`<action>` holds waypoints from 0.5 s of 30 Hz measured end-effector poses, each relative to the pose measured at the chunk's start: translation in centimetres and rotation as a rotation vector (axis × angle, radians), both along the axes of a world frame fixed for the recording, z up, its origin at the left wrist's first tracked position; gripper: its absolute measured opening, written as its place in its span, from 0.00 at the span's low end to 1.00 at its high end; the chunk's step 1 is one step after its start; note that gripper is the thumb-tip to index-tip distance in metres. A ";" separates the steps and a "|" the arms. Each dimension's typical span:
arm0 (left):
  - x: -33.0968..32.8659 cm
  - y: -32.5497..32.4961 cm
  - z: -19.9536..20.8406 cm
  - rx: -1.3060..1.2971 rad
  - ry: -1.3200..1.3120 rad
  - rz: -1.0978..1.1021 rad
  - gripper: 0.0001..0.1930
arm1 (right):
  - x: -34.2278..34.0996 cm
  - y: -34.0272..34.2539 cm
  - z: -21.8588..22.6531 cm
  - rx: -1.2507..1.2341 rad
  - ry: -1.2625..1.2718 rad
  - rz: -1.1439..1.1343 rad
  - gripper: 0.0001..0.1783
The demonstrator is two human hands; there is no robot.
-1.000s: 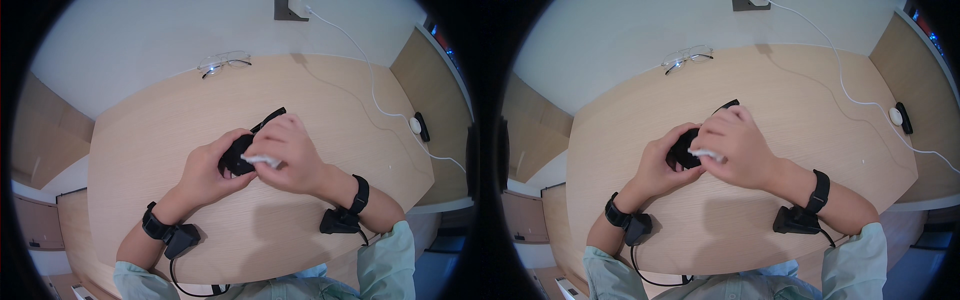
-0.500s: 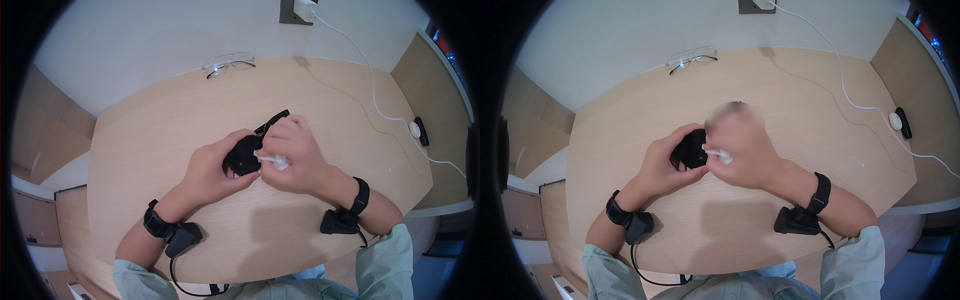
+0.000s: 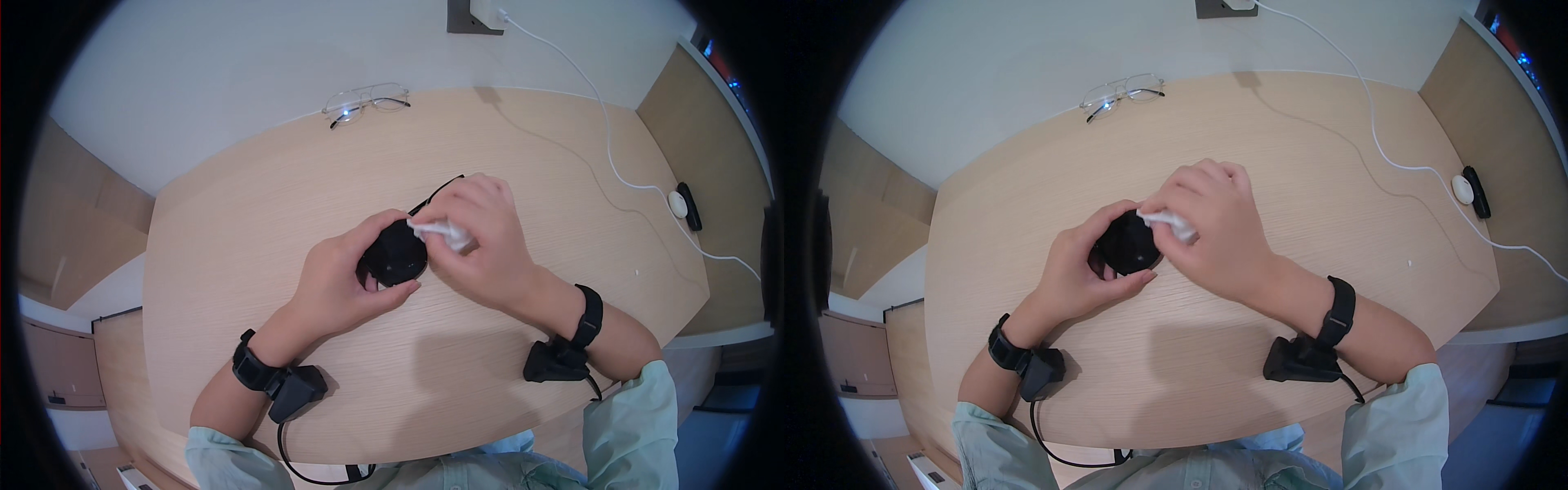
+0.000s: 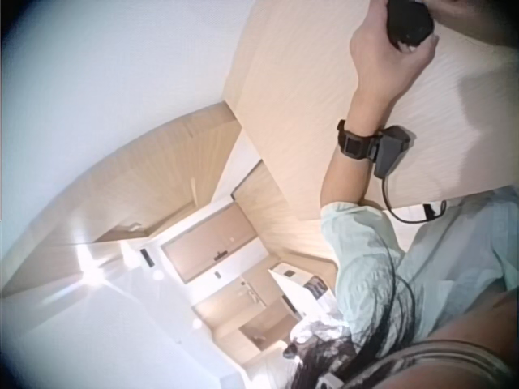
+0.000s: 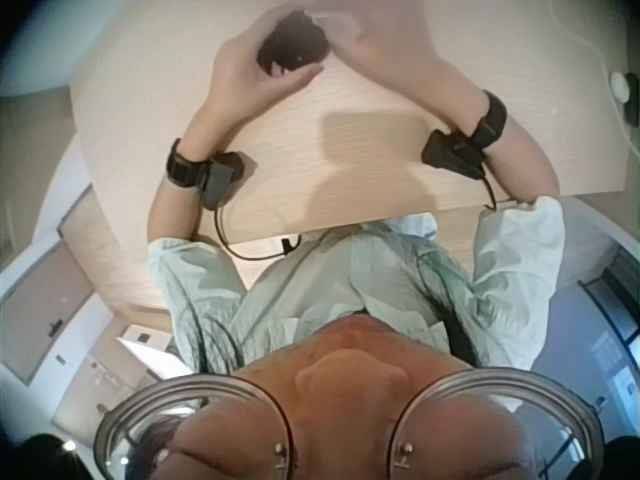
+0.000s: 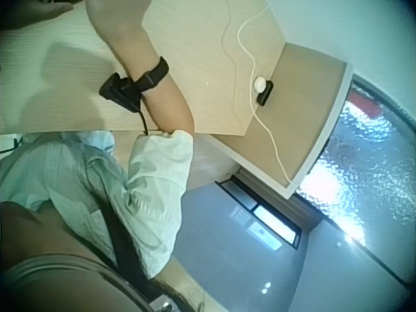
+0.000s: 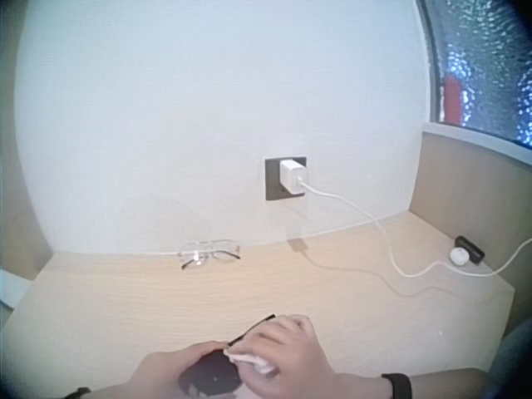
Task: The person wipes the lenses and frame of a pair of sunglasses with a cloth while sitting at a desk.
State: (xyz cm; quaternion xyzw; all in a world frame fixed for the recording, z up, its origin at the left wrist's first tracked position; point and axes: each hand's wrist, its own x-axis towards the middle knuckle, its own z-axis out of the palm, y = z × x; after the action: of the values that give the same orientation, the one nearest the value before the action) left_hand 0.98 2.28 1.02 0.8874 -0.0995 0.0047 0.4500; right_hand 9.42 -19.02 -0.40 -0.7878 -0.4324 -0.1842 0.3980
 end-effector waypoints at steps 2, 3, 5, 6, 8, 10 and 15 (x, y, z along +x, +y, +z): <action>0.1 0.1 -0.4 -0.006 -0.034 -0.003 0.37 | 0.1 0.0 0.0 0.001 0.019 0.002 0.08; 0.1 0.1 -0.5 -0.012 -0.068 -0.008 0.38 | 0.2 0.0 0.0 0.002 0.038 0.002 0.08; 0.1 0.0 -0.4 -0.015 -0.066 -0.007 0.38 | 0.0 0.1 0.0 -0.023 0.036 0.014 0.09; 0.1 0.0 -0.3 -0.016 -0.062 -0.007 0.37 | -0.1 0.1 0.1 -0.046 0.036 0.025 0.09; 0.1 0.1 -0.5 -0.021 -0.069 -0.005 0.37 | -0.3 0.2 0.3 -0.044 0.018 0.049 0.10; 0.1 0.1 -0.5 -0.025 -0.075 -0.003 0.37 | -0.4 0.2 0.4 -0.041 0.001 0.073 0.11; 0.2 0.0 -0.6 -0.004 -0.066 -0.003 0.37 | -0.3 0.0 0.2 -0.051 -0.024 0.225 0.12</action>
State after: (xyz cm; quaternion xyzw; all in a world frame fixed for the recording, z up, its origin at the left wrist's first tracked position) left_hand 1.15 2.31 0.42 0.8858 -0.1155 0.0335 0.4482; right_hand 9.11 -19.02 -0.17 -0.7419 -0.5274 -0.1367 0.3910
